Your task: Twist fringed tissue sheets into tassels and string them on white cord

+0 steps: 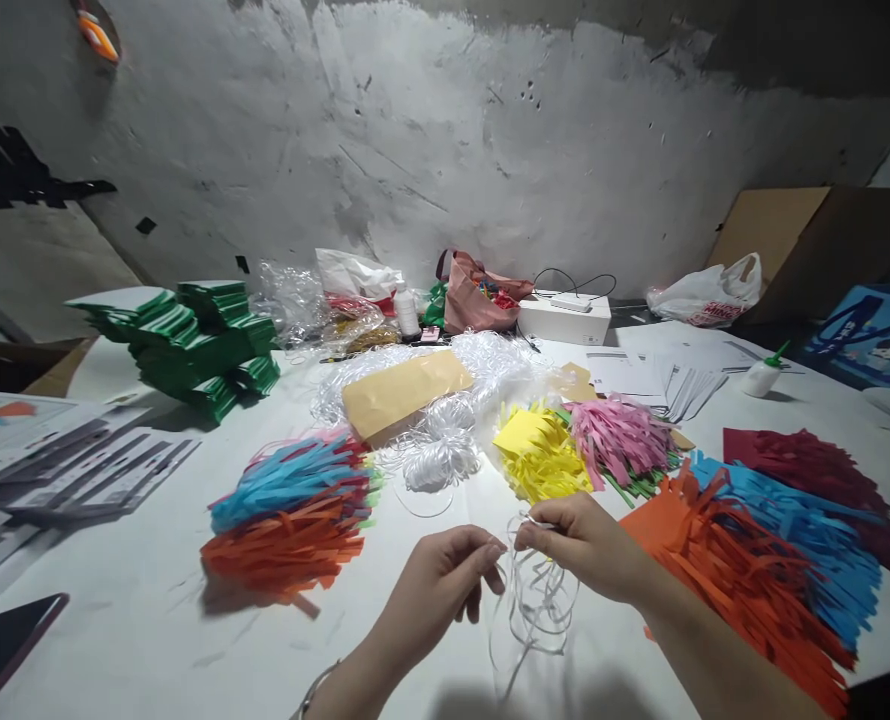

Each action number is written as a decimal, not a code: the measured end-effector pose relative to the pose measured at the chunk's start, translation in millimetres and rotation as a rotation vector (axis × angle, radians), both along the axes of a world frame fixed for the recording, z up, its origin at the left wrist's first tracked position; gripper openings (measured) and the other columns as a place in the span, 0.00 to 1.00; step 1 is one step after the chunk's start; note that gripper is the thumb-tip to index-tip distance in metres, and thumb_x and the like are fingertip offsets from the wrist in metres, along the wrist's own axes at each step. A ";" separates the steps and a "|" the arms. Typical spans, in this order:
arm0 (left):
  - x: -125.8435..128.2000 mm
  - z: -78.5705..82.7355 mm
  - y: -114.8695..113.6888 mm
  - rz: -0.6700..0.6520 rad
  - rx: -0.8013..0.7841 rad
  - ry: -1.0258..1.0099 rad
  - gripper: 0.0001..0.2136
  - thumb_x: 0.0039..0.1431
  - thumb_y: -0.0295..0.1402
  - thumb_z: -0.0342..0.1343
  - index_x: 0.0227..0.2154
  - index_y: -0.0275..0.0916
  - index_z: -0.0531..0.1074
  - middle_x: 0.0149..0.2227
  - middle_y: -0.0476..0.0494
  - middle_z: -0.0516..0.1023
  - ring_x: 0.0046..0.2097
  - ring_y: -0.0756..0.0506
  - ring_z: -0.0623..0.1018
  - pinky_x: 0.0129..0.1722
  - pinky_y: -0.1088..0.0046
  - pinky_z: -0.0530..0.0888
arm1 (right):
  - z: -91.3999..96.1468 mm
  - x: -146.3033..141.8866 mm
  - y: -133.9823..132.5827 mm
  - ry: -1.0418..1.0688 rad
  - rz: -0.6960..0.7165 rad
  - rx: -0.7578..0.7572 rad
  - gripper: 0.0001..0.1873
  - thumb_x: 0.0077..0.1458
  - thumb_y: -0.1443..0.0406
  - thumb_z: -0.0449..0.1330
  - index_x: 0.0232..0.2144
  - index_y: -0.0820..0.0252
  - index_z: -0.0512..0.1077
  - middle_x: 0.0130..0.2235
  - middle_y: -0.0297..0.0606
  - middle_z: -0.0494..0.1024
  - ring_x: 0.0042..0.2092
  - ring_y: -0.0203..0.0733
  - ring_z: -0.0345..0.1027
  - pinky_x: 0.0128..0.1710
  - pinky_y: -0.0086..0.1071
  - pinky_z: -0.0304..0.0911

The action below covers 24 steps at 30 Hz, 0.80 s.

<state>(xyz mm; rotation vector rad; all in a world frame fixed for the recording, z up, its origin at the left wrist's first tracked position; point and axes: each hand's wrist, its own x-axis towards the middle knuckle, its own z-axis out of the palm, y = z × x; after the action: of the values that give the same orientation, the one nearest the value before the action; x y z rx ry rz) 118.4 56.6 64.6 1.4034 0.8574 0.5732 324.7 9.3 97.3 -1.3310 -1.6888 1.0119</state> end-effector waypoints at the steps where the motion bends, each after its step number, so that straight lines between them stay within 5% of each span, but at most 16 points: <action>1: -3.5 2.4 2.2 0.013 0.025 0.002 0.17 0.56 0.48 0.60 0.30 0.37 0.77 0.25 0.45 0.81 0.18 0.53 0.71 0.16 0.80 0.61 | -0.4 1.4 -0.5 -0.014 -0.004 -0.005 0.22 0.61 0.52 0.59 0.21 0.59 0.68 0.20 0.25 0.56 0.25 0.32 0.49 0.25 0.30 0.45; 5: -20.7 12.2 9.4 0.056 0.150 0.042 0.14 0.57 0.46 0.61 0.33 0.39 0.81 0.34 0.40 0.82 0.22 0.50 0.74 0.16 0.78 0.62 | -1.0 5.2 -1.2 -0.058 -0.007 -0.010 0.22 0.62 0.53 0.58 0.20 0.58 0.63 0.20 0.25 0.54 0.25 0.32 0.47 0.24 0.30 0.44; 10: -41.6 24.6 13.6 0.270 0.591 0.100 0.12 0.58 0.45 0.60 0.28 0.43 0.82 0.44 0.38 0.78 0.39 0.42 0.77 0.26 0.74 0.71 | -0.8 6.2 1.3 -0.152 0.039 0.012 0.25 0.62 0.56 0.58 0.18 0.57 0.54 0.21 0.24 0.50 0.24 0.31 0.44 0.23 0.31 0.42; 14: -61.7 29.0 18.1 0.370 0.325 0.004 0.17 0.59 0.51 0.59 0.30 0.40 0.75 0.26 0.50 0.72 0.23 0.52 0.64 0.20 0.79 0.62 | -0.8 15.0 3.0 -0.214 0.049 0.024 0.27 0.62 0.56 0.58 0.18 0.56 0.50 0.21 0.24 0.49 0.23 0.32 0.42 0.23 0.32 0.41; 17: -74.3 29.2 22.3 0.445 0.175 -0.084 0.20 0.52 0.53 0.65 0.30 0.40 0.72 0.21 0.55 0.66 0.22 0.54 0.61 0.18 0.83 0.56 | 0.1 24.1 3.2 -0.238 0.044 0.030 0.27 0.62 0.56 0.58 0.18 0.56 0.50 0.20 0.24 0.50 0.24 0.32 0.43 0.24 0.32 0.40; 24: -83.6 25.6 21.2 0.585 0.191 -0.090 0.22 0.44 0.54 0.69 0.30 0.39 0.76 0.21 0.52 0.72 0.21 0.54 0.64 0.16 0.82 0.60 | 4.0 35.5 0.5 -0.235 0.040 0.025 0.27 0.63 0.54 0.57 0.19 0.56 0.51 0.21 0.25 0.50 0.24 0.33 0.42 0.23 0.32 0.40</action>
<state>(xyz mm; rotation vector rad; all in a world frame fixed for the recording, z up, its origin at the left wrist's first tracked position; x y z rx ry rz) 34.9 77.8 90.3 1.2768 1.1692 1.1800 360.3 9.7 101.4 -1.4506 -1.9025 0.8808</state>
